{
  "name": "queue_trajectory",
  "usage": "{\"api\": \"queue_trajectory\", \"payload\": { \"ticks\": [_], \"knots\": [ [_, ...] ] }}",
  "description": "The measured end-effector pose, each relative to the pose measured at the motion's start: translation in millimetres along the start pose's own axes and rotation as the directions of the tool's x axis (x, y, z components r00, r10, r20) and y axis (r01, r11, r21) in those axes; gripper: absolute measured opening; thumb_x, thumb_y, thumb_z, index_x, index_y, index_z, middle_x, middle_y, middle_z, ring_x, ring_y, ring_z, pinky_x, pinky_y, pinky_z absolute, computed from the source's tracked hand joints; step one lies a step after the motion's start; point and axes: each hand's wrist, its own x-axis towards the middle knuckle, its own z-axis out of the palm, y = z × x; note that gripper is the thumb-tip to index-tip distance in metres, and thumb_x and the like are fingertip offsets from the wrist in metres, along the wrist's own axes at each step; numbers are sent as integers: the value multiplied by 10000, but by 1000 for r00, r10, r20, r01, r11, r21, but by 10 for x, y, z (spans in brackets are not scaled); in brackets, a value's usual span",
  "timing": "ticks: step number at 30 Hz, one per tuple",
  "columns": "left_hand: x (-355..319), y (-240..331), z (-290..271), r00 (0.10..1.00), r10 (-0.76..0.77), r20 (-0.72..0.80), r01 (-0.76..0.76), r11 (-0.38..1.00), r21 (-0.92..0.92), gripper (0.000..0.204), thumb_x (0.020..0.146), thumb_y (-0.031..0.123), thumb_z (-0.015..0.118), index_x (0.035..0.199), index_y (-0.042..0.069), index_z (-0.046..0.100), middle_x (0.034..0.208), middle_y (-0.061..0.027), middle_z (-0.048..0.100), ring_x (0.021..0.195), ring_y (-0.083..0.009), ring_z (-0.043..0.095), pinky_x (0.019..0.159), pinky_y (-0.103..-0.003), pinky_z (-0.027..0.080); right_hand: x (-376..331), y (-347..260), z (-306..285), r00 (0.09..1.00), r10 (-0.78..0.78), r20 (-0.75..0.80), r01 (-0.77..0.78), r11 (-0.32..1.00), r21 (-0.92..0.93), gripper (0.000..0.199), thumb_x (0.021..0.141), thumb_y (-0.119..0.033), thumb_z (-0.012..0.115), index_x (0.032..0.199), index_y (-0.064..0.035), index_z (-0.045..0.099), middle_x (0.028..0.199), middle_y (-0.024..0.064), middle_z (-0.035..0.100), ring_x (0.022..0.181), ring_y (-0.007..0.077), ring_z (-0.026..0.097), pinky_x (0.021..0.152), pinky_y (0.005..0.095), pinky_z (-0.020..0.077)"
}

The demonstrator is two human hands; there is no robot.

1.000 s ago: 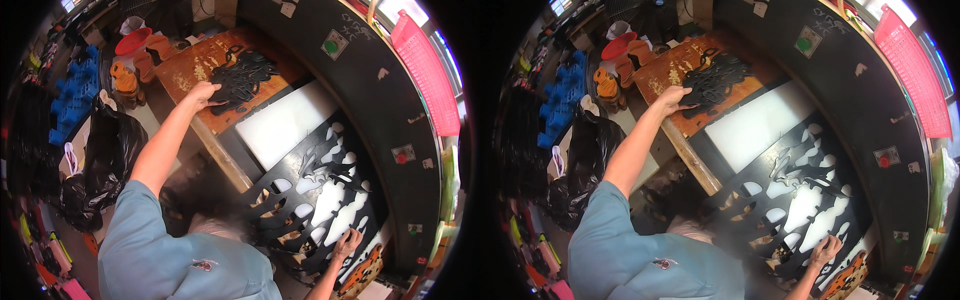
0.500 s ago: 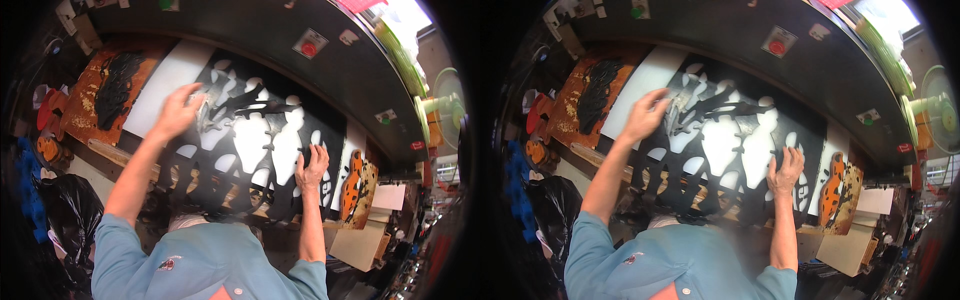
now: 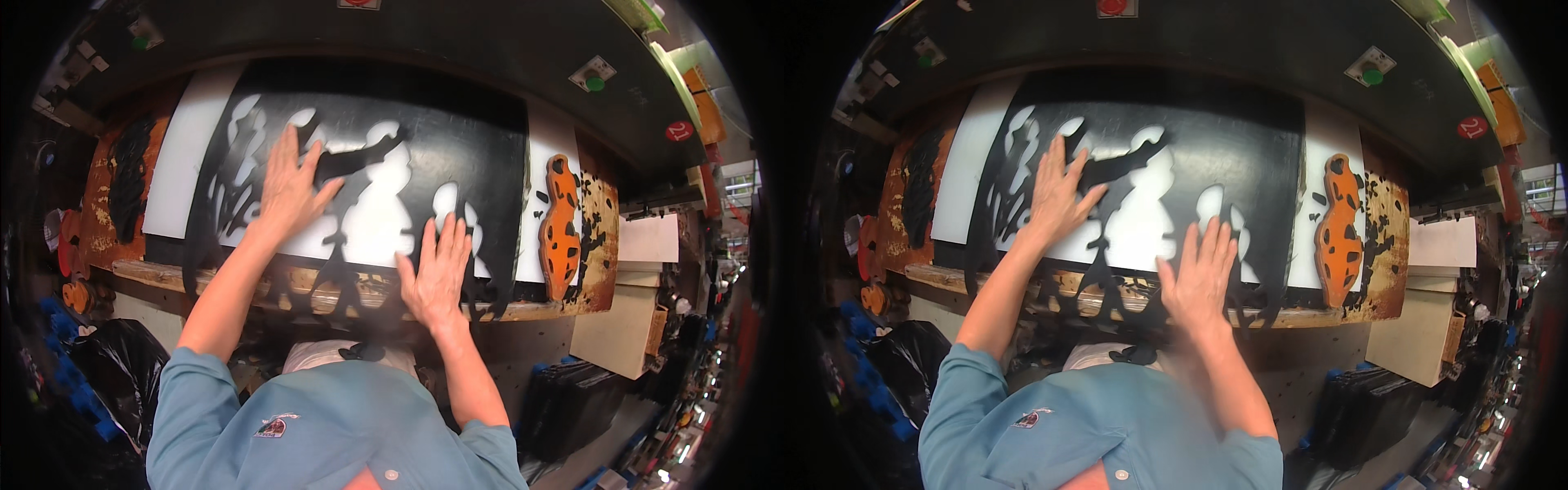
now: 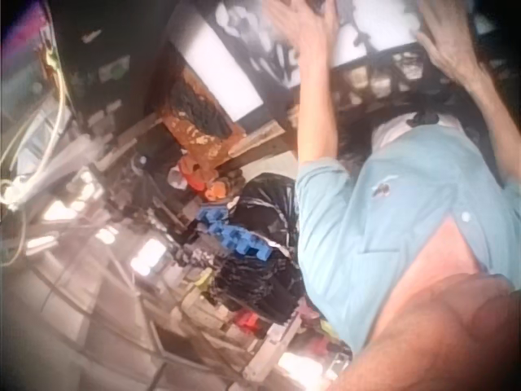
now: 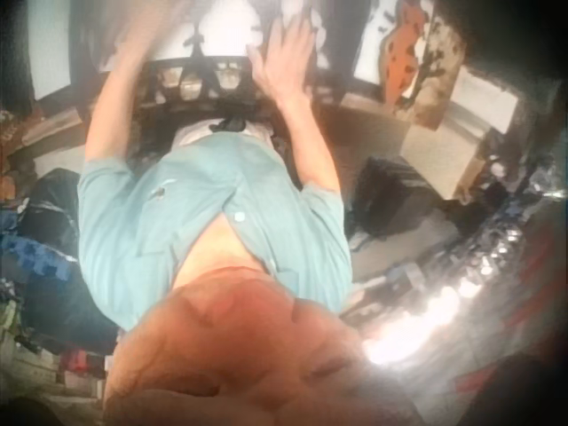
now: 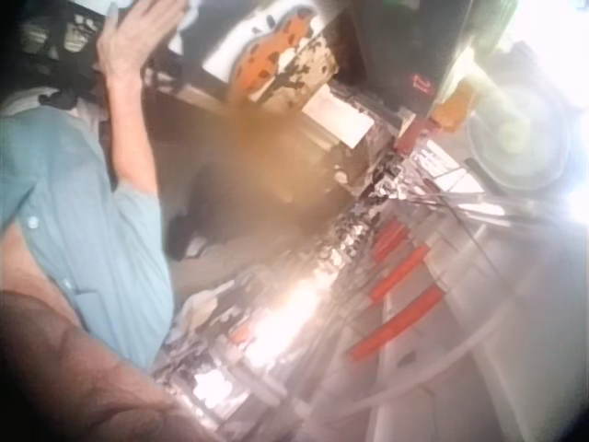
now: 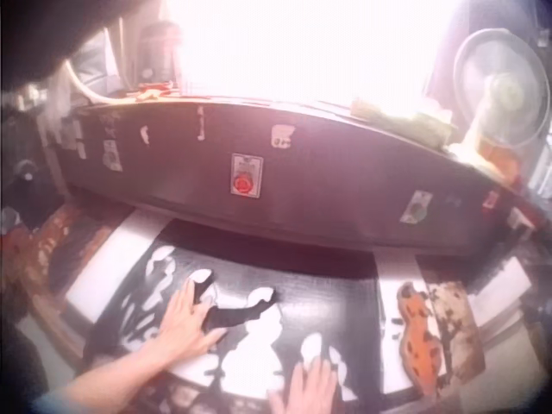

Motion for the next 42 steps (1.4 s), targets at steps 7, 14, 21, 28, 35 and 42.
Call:
{"api": "queue_trajectory", "payload": {
  "ticks": [7,14,21,28,35,42],
  "knots": [
    [-666,276,-202,1000,-5,10,5,1000,6,833,955,354,816,1613,9,439,1733,-392,181,1616,-539,219,1312,-619,205,-335,1309,-990,920,116,-374,-113,993,31,617,880,-178,844,1402,67,623,1452,276,584,1361,468,541,1159,527,453],
    [-616,463,-370,998,-54,41,54,999,8,874,966,309,817,1674,62,367,1721,-382,237,1616,-552,214,1306,-635,211,-282,2518,-1092,938,347,-21,-347,935,-74,1166,789,-593,877,1647,24,384,1676,380,293,1523,550,331,1259,592,339],
    [155,608,160,996,73,-45,-75,997,-28,589,1044,255,707,1581,87,534,1701,-268,391,1609,-456,317,1318,-564,259,0,2521,-1150,955,298,-2,-297,952,-66,1107,677,-420,908,1628,-65,468,1624,341,399,1438,500,440,1218,536,405],
    [134,569,235,993,40,-112,-50,995,-91,577,995,198,734,1543,99,586,1699,-214,425,1603,-419,350,1320,-541,270,16,2484,-1677,862,473,182,-329,249,911,1007,768,-351,857,1581,99,468,1286,127,686,1075,203,679,979,311,547],
    [168,632,193,996,10,-86,-18,995,-98,575,980,177,745,1532,104,603,1698,-199,435,1605,-410,352,1319,-541,273,212,2316,-2227,954,269,-133,270,-576,772,1150,822,-406,914,1664,53,280,1606,386,353,1458,534,437,1252,617,402],
    [151,594,186,993,5,-120,-21,990,-138,553,977,183,754,1507,96,624,1679,-206,462,1591,-426,373,1308,-560,287,279,2203,-1169,950,273,153,242,-951,194,958,800,-310,951,1623,-132,495,1650,305,374,1496,539,367,1214,607,427]
  ]
}}
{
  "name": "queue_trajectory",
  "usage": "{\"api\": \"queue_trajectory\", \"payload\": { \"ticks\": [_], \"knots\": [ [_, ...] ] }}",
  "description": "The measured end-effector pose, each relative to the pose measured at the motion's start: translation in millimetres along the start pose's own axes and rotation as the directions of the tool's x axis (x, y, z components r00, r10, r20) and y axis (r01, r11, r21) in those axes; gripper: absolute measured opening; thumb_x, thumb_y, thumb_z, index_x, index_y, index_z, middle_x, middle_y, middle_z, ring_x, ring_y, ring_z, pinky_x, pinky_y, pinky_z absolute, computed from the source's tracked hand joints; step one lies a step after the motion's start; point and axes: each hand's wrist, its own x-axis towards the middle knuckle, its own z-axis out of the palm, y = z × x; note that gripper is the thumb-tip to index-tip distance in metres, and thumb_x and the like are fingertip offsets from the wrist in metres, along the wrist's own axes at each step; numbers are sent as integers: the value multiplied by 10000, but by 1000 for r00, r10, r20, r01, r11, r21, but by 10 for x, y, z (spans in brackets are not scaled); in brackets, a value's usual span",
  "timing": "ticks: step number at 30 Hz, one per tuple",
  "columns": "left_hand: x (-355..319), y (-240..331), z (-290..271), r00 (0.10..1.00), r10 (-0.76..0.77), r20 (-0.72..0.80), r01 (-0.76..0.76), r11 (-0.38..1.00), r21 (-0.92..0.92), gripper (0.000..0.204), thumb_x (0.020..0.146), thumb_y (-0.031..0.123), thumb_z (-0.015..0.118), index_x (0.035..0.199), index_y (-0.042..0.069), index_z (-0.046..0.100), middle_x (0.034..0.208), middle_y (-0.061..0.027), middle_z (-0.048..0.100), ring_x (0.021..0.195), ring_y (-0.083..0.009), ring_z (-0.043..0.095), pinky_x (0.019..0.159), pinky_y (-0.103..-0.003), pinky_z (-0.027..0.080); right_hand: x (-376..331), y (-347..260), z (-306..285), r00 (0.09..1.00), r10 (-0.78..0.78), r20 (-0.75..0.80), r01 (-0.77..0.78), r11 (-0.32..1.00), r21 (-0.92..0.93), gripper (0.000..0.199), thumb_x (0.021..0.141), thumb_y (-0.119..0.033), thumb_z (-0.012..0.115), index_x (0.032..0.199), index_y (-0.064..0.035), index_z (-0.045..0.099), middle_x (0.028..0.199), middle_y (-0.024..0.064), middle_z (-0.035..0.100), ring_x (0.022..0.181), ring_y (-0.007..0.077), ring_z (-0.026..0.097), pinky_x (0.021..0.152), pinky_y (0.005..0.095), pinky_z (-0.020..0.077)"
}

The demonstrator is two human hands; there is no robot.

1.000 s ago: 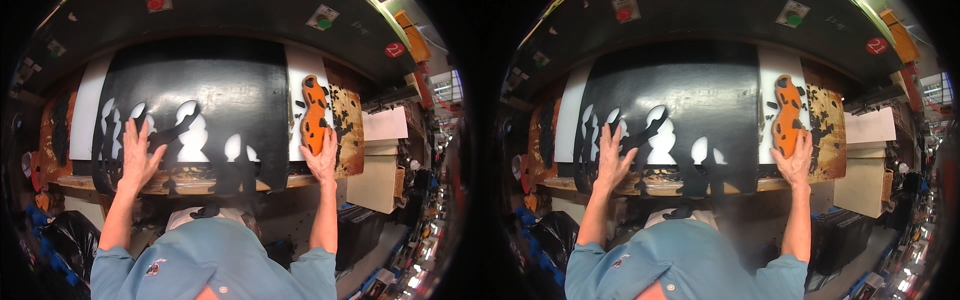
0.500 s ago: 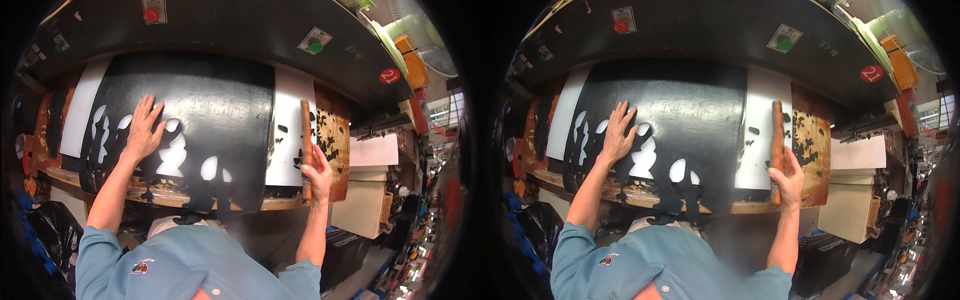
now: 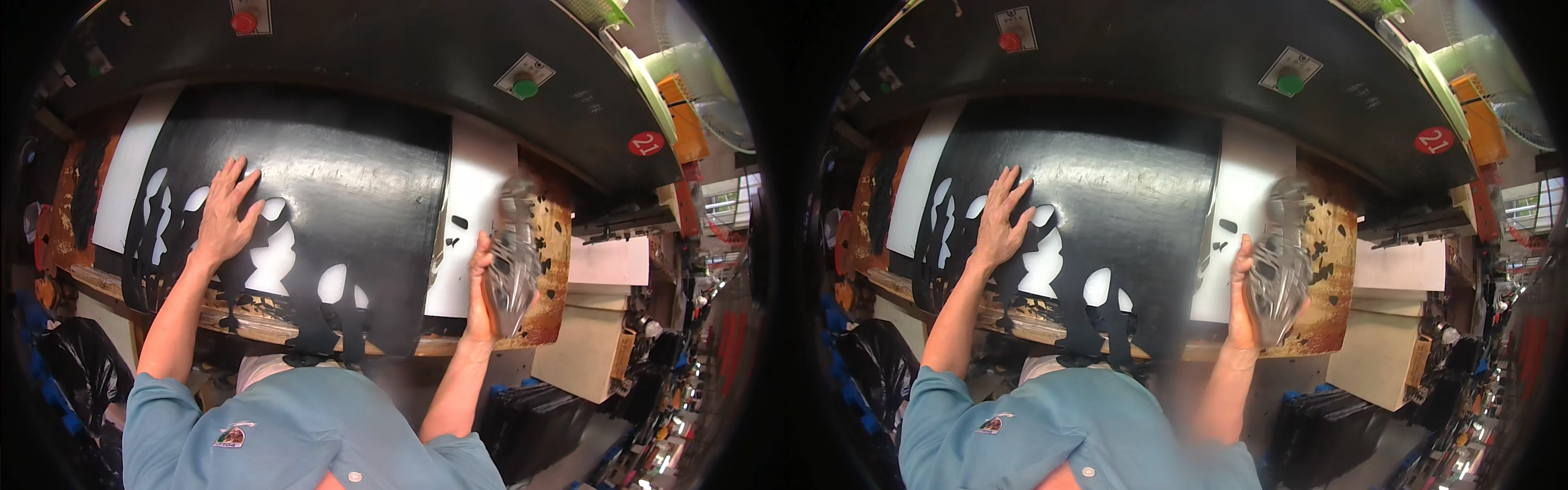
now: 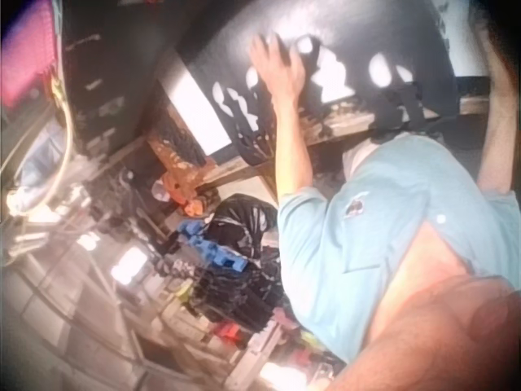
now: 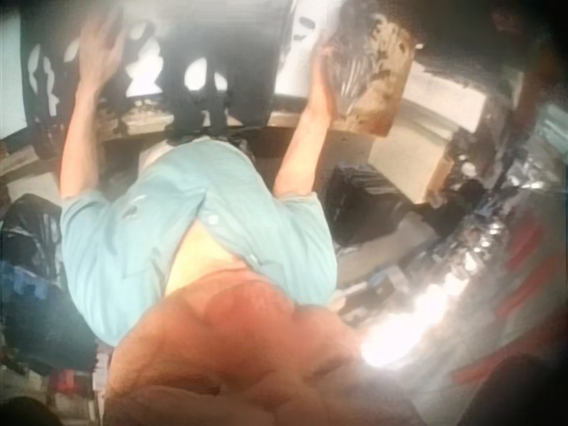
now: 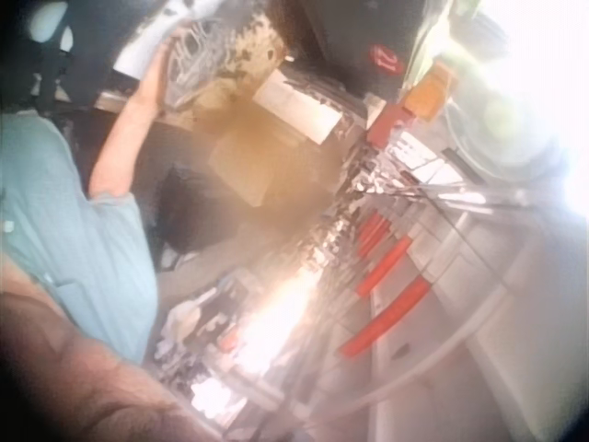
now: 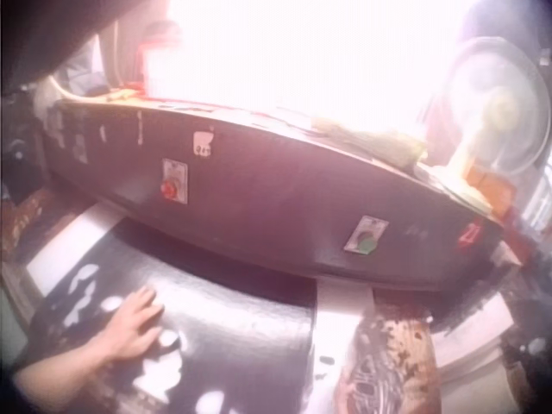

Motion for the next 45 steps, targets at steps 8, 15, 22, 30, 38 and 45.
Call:
{"api": "queue_trajectory", "payload": {
  "ticks": [8,15,22,30,38,45],
  "knots": [
    [41,26,-23,999,-22,36,23,999,-25,516,976,183,753,1469,66,655,1661,-211,488,1583,-427,392,1309,-562,286,77,-240,228,969,-178,-172,-38,579,-814,749,1013,-458,728,1583,-39,481,1373,244,669,1201,399,696,976,561,620],
    [23,-46,20,1000,30,-3,-30,997,-70,497,977,167,752,1457,69,665,1646,-215,504,1578,-432,399,1302,-571,294,-57,237,-292,958,-196,211,-139,-957,-256,840,938,-448,808,1561,41,528,1533,395,407,1441,543,409,1220,595,352],
    [10,-79,40,999,36,-5,-37,997,-73,486,993,155,745,1467,90,662,1655,-202,501,1578,-426,405,1300,-570,298,-4,-542,-448,914,-292,281,-149,-887,-436,376,1066,-240,671,1352,-4,732,1383,207,665,1306,360,637,1098,448,524],
    [15,-91,40,998,56,-5,-57,996,-69,499,1000,166,747,1486,101,650,1654,-202,502,1578,-421,407,1298,-566,302,-160,-248,-109,899,-303,317,-143,-886,-440,776,973,-367,779,1533,99,510,1522,322,546,1471,469,450,1230,552,390],
    [29,-26,14,999,29,16,-28,999,-37,495,977,157,753,1461,91,670,1651,-214,499,1581,-426,398,1308,-562,289,-7,128,-262,976,-93,196,-68,-989,-131,1213,727,-569,939,1628,36,398,1604,420,307,1480,564,349,1219,621,368],
    [24,-3,29,1000,16,-19,-17,998,-66,511,977,166,750,1472,83,656,1656,-231,484,1573,-451,396,1306,-565,284,128,68,-51,973,-173,154,-77,-870,-486,1024,691,-268,952,1582,-5,520,1509,252,545,1394,370,524,1185,497,448]
  ]
}}
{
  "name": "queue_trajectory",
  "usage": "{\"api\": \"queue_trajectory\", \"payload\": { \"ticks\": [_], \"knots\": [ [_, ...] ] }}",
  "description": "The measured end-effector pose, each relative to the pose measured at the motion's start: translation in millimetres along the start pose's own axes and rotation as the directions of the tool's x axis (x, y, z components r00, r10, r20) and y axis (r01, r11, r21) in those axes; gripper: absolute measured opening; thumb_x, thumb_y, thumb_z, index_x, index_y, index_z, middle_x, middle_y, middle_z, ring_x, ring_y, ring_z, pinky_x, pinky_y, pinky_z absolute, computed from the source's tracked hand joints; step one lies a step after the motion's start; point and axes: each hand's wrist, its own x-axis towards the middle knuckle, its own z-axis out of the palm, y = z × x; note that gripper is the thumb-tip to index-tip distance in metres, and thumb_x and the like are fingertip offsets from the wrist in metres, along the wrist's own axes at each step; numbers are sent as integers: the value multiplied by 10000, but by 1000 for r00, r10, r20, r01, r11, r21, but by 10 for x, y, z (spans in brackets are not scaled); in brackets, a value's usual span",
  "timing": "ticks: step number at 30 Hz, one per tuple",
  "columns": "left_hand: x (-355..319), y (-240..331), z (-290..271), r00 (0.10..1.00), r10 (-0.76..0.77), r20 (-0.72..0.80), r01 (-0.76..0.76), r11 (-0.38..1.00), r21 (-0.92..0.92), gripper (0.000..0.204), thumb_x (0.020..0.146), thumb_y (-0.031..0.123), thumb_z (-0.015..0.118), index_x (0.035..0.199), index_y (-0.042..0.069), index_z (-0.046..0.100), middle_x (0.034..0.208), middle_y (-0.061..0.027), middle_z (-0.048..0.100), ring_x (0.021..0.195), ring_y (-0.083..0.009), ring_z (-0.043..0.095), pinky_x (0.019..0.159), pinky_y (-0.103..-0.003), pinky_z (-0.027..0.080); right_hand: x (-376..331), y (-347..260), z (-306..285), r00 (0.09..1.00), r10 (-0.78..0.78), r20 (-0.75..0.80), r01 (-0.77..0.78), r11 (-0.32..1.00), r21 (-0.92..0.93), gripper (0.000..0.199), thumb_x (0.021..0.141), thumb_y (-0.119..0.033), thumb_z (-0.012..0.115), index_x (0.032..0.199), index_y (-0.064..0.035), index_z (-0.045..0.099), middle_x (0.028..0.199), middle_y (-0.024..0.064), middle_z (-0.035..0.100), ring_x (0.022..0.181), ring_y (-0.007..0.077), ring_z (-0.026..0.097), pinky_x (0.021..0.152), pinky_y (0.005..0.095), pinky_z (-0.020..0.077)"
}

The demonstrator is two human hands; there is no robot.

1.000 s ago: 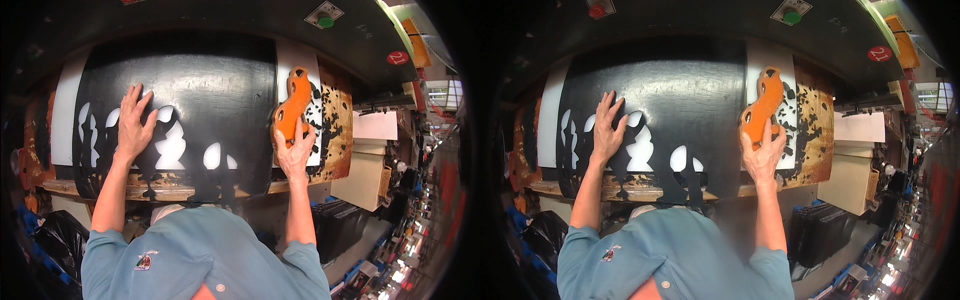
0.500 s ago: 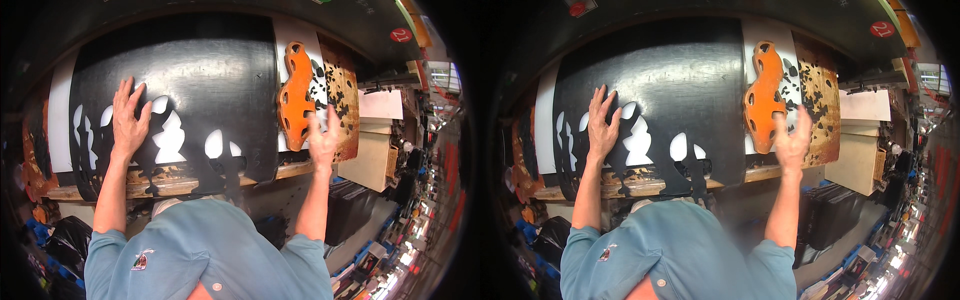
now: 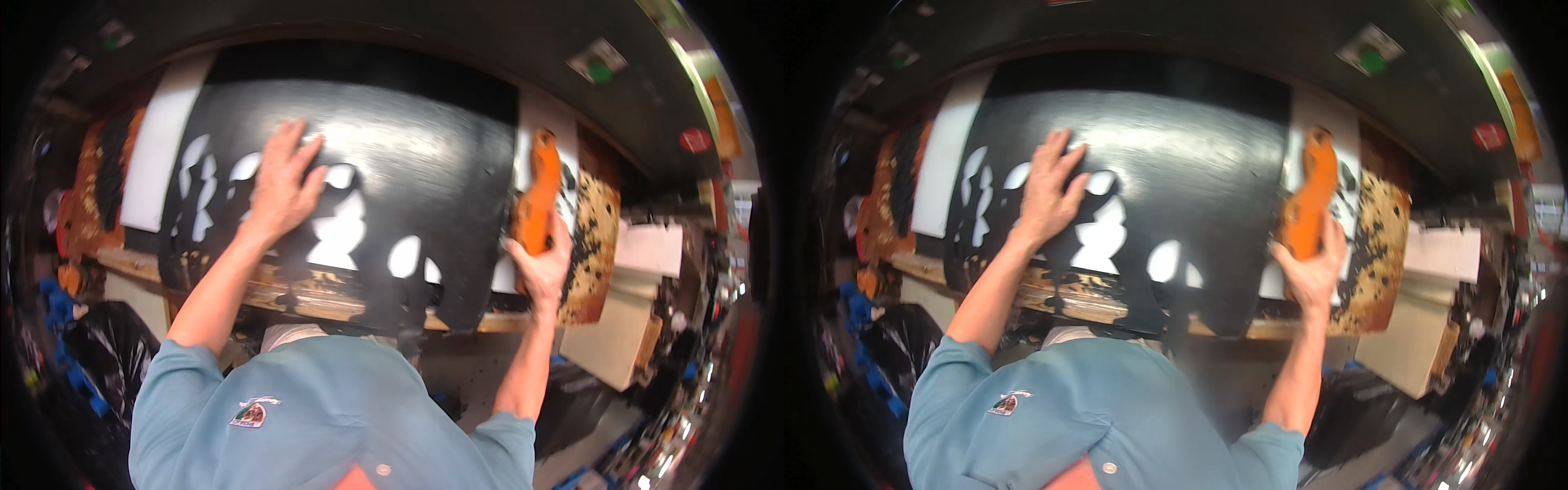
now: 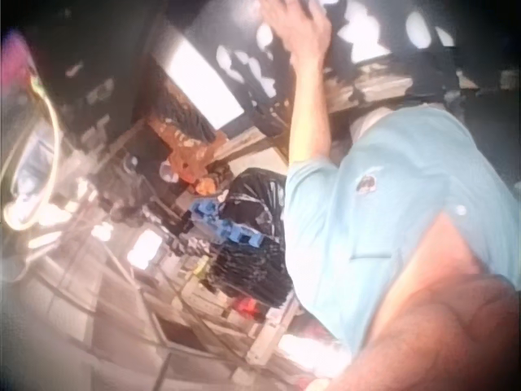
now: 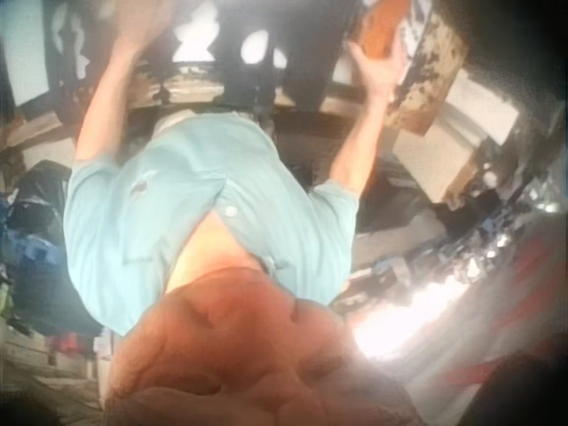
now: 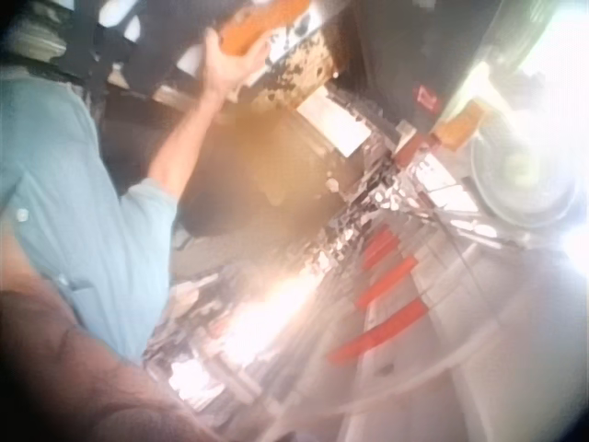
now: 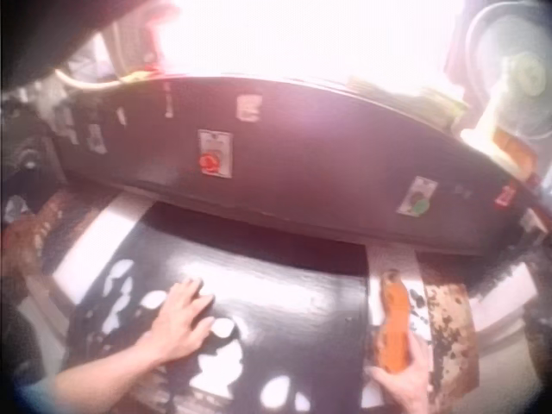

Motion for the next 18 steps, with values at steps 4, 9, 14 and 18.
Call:
{"api": "queue_trajectory", "payload": {
  "ticks": [4,9,14,18],
  "knots": [
    [-36,81,52,999,-41,-17,40,999,-17,521,969,183,764,1467,85,646,1679,-231,449,1590,-464,358,1303,-604,266,-221,-328,-91,987,139,85,-163,817,554,880,810,-76,871,1582,89,483,1389,158,693,1211,231,675,1084,362,523],
    [-223,436,146,998,-65,-15,64,994,-86,589,972,150,746,1524,62,559,1683,-325,370,1592,-556,286,1295,-667,225,-435,-734,274,991,5,136,-90,774,627,934,769,-144,941,1566,79,508,1354,143,661,1233,226,641,1102,374,501],
    [-592,813,-140,973,130,191,-65,948,-312,636,960,79,749,1534,43,478,1622,-365,424,1534,-619,338,1240,-753,263,-335,-936,780,979,-190,77,189,982,22,974,661,-257,954,1539,-53,587,1594,293,446,1391,438,492,1156,518,451],
    [-807,938,-796,808,245,535,63,868,-493,472,1013,139,708,1421,-45,560,1544,-309,534,1524,-522,426,1266,-597,382,-308,-932,855,956,-282,82,292,946,-139,1006,619,-278,935,1525,-33,574,1568,330,433,1362,497,480,1145,560,444]
  ]
}}
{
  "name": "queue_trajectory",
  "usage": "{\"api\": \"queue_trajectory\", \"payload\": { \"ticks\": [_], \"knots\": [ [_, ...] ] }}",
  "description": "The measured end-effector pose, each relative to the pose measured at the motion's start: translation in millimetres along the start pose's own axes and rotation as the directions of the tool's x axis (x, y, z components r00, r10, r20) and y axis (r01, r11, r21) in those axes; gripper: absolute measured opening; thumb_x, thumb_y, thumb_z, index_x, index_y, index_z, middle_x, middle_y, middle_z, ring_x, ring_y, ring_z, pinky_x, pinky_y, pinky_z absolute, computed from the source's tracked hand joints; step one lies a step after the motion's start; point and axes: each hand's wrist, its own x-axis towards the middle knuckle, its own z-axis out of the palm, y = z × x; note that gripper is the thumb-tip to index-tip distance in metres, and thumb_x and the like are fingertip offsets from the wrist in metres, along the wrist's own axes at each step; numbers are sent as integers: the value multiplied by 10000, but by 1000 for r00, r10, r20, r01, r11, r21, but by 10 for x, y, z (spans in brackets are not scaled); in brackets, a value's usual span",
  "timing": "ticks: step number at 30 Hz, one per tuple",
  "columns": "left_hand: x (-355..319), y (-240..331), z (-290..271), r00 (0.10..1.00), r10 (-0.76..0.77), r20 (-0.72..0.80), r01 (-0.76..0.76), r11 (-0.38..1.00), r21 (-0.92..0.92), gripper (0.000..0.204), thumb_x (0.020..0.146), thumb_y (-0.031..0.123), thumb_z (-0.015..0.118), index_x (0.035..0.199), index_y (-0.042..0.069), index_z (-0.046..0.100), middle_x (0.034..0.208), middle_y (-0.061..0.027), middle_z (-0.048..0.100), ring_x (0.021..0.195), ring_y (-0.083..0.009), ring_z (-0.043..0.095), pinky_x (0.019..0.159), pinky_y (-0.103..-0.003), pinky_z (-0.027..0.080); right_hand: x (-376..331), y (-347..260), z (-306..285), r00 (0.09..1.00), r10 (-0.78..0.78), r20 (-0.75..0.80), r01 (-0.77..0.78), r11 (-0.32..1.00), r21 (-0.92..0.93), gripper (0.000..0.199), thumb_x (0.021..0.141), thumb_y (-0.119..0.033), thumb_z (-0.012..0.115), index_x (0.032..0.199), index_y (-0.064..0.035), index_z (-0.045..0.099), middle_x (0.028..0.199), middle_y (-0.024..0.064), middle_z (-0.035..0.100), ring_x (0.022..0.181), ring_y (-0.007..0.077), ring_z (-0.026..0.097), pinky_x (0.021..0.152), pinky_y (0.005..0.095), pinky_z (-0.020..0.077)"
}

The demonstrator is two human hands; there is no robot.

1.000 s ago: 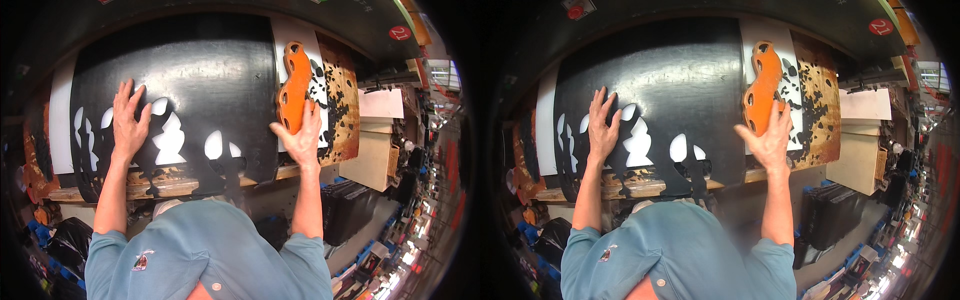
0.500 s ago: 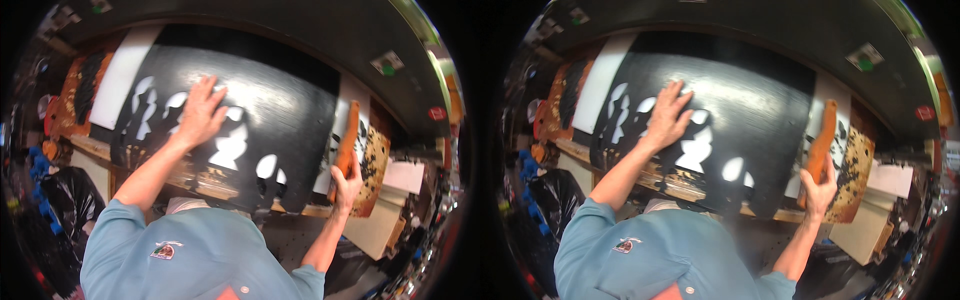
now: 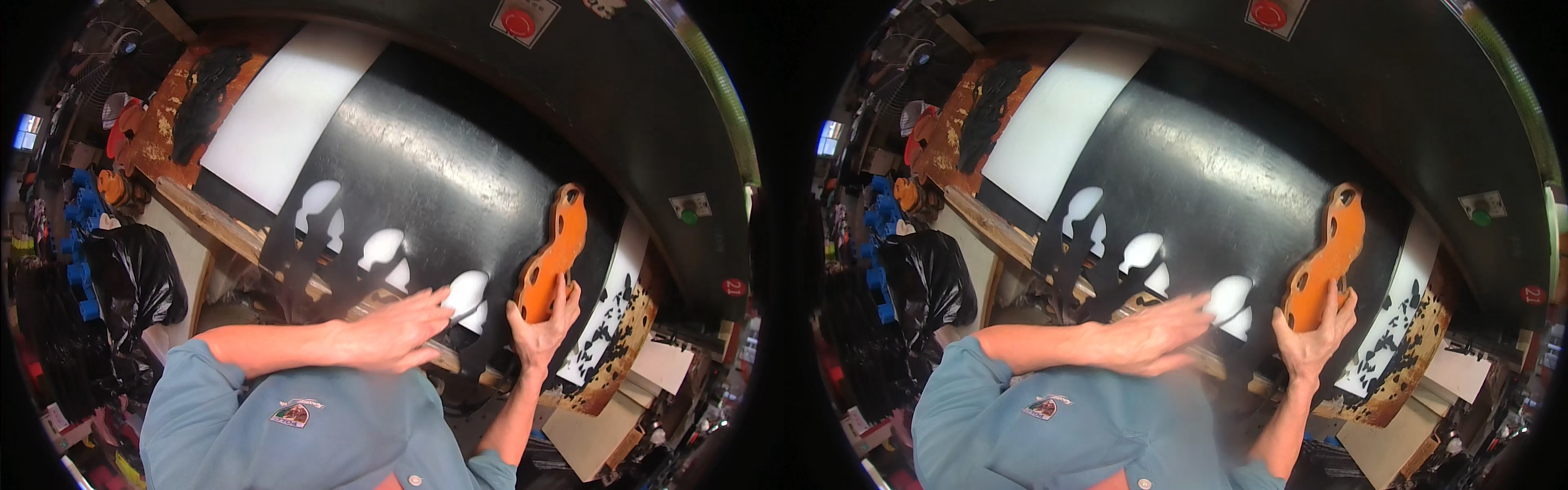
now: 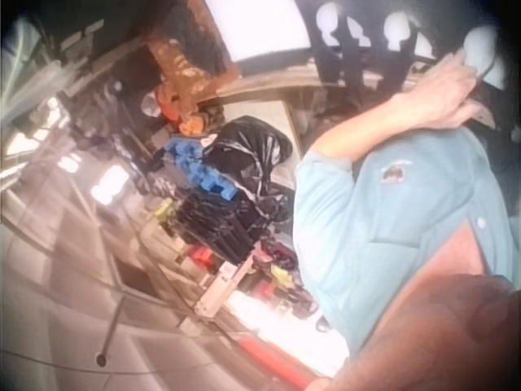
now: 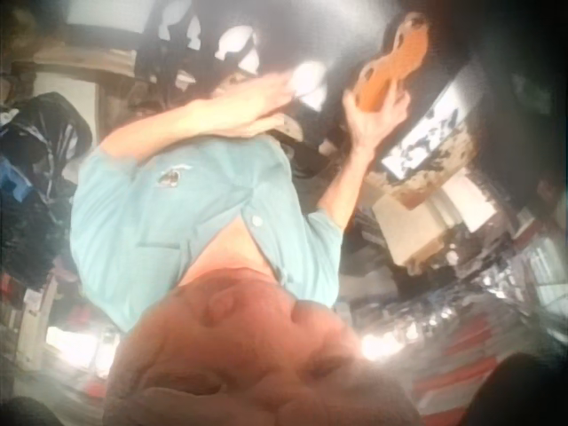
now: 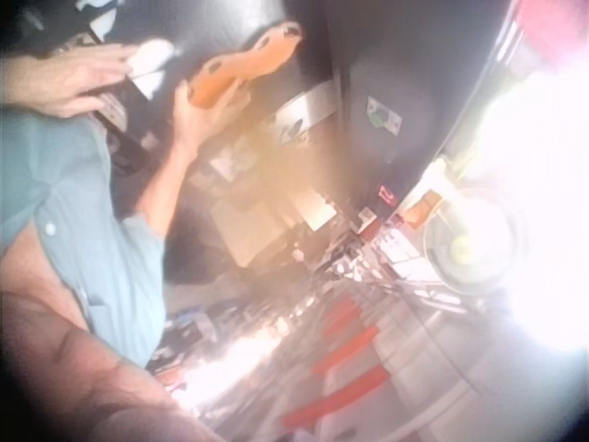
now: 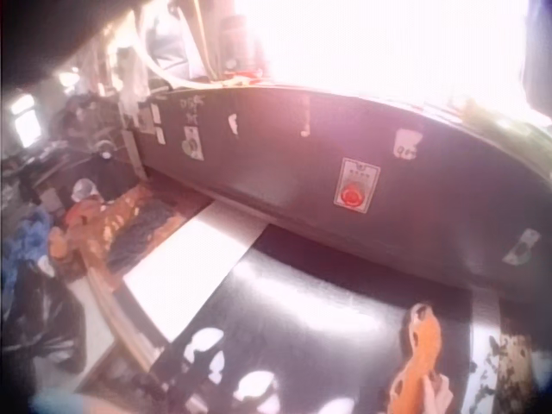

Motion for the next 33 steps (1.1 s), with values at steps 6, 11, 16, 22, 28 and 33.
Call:
{"api": "queue_trajectory", "payload": {
  "ticks": [6,11,16,22,28,33],
  "knots": [
    [-264,-546,-1099,999,-17,-48,4,963,-271,490,1024,164,717,1477,24,594,1590,-277,521,1485,-434,512,1218,-518,452,27,181,-115,996,-19,91,21,999,-25,1017,607,-261,911,1530,-26,554,1602,301,409,1392,490,463,1166,561,425],
    [-121,-1498,-1330,835,-57,-547,369,796,480,608,1039,185,695,1568,-23,479,1698,-255,403,1585,-460,364,1313,-547,301,156,171,-191,991,15,134,-13,1000,-18,997,621,-240,913,1536,-42,571,1638,257,408,1459,445,440,1203,535,406],
    [-142,-1740,-1093,775,31,-631,351,810,471,539,1050,194,659,1497,-79,530,1644,-289,461,1567,-452,397,1314,-548,297,148,-288,-284,956,217,199,-281,871,402,917,713,-201,923,1540,-17,574,1583,163,504,1392,312,555,1188,442,436],
    [-135,-1775,-1129,767,-5,-642,358,834,420,521,1039,99,645,1518,-55,509,1630,-275,485,1556,-439,424,1295,-549,341,131,-1280,96,953,68,297,-264,669,694,968,704,-262,1006,1531,14,586,1581,138,500,1382,267,569,1176,420,457],
    [-171,-1729,-1146,731,-17,-682,335,880,338,639,984,-12,628,1587,-45,421,1658,-303,429,1549,-459,423,1293,-555,341,418,-2029,846,965,-222,142,144,896,421,971,596,-281,987,1480,-58,651,1557,322,444,1358,444,512,1140,527,482],
    [-195,-1721,-1208,716,-42,-697,283,930,234,729,883,-76,601,1578,-104,380,1665,-363,368,1525,-497,428,1290,-558,346,565,-2422,1350,962,-263,65,244,945,217,946,611,-304,951,1478,-87,641,1549,380,416,1312,506,497,1082,559,482]
  ]
}}
